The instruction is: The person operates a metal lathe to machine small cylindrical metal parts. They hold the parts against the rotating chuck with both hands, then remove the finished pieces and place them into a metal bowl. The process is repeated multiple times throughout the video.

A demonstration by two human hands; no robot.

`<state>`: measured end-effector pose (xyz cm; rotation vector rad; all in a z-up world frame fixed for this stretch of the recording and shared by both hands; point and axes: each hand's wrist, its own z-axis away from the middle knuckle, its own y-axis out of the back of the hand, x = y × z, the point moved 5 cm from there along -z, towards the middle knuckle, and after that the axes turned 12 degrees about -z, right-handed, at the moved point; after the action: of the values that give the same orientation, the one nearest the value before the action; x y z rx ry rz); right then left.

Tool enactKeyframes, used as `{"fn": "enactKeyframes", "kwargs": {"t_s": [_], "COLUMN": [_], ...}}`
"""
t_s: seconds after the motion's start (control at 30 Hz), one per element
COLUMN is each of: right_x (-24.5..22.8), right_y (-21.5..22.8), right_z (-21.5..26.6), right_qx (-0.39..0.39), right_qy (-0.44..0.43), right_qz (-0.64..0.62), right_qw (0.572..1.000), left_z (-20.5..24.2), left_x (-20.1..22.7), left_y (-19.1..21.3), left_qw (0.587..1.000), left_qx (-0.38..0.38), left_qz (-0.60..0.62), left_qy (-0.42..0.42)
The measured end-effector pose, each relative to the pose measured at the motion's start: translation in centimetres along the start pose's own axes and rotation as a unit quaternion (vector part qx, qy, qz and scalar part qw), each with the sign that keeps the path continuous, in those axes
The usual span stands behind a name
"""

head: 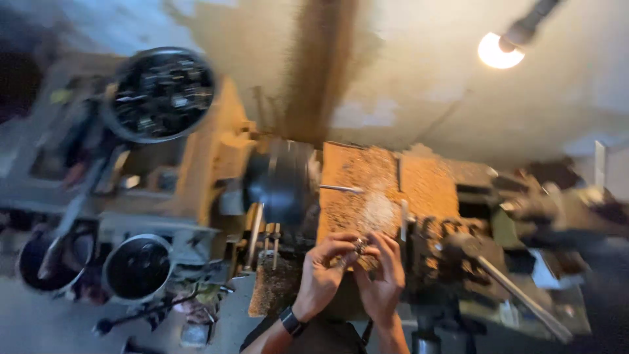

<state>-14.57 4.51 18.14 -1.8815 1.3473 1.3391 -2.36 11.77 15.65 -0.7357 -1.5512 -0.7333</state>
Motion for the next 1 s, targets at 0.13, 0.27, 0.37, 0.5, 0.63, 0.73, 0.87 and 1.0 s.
{"fn": "enactKeyframes", "kwargs": {"t_s": [0.13, 0.27, 0.37, 0.5, 0.63, 0.73, 0.87, 1.0], "right_x": [-1.1, 0.5, 9.2, 9.3, 11.0, 18.6, 22.5, 15.1], "right_y": [-1.6, 2.0, 0.8, -1.7, -2.4, 0.7, 3.9, 0.4], "right_z": [0.9, 5.9, 3.2, 5.1, 5.1, 4.4, 5.2, 5.1], "right_qx": [0.007, -0.093, -0.171, -0.156, -0.180, -0.219, -0.198, -0.129], "right_qy": [-0.046, 0.006, 0.023, -0.107, -0.162, -0.182, -0.264, -0.049], "right_qz": [-0.132, -0.055, -0.056, -0.064, -0.048, -0.056, -0.007, -0.052], "right_qw": [0.990, 0.994, 0.983, 0.980, 0.969, 0.957, 0.944, 0.989], "left_z": [3.5, 10.2, 14.6, 18.8, 20.3, 20.5, 20.3, 13.3], "left_x": [1.4, 3.3, -4.7, -21.3, -29.5, -27.7, -20.8, -3.9], "left_y": [8.0, 20.5, 31.1, 40.6, 43.9, 45.2, 45.4, 41.6], "left_qw": [0.994, 0.923, 0.846, 0.759, 0.718, 0.690, 0.691, 0.735], "left_qx": [0.059, 0.358, 0.514, 0.578, 0.566, 0.592, 0.669, 0.643], "left_qz": [0.093, -0.129, -0.132, -0.226, -0.313, -0.358, -0.264, -0.215], "left_qy": [0.015, -0.053, 0.041, 0.195, 0.258, 0.214, 0.072, -0.027]}}
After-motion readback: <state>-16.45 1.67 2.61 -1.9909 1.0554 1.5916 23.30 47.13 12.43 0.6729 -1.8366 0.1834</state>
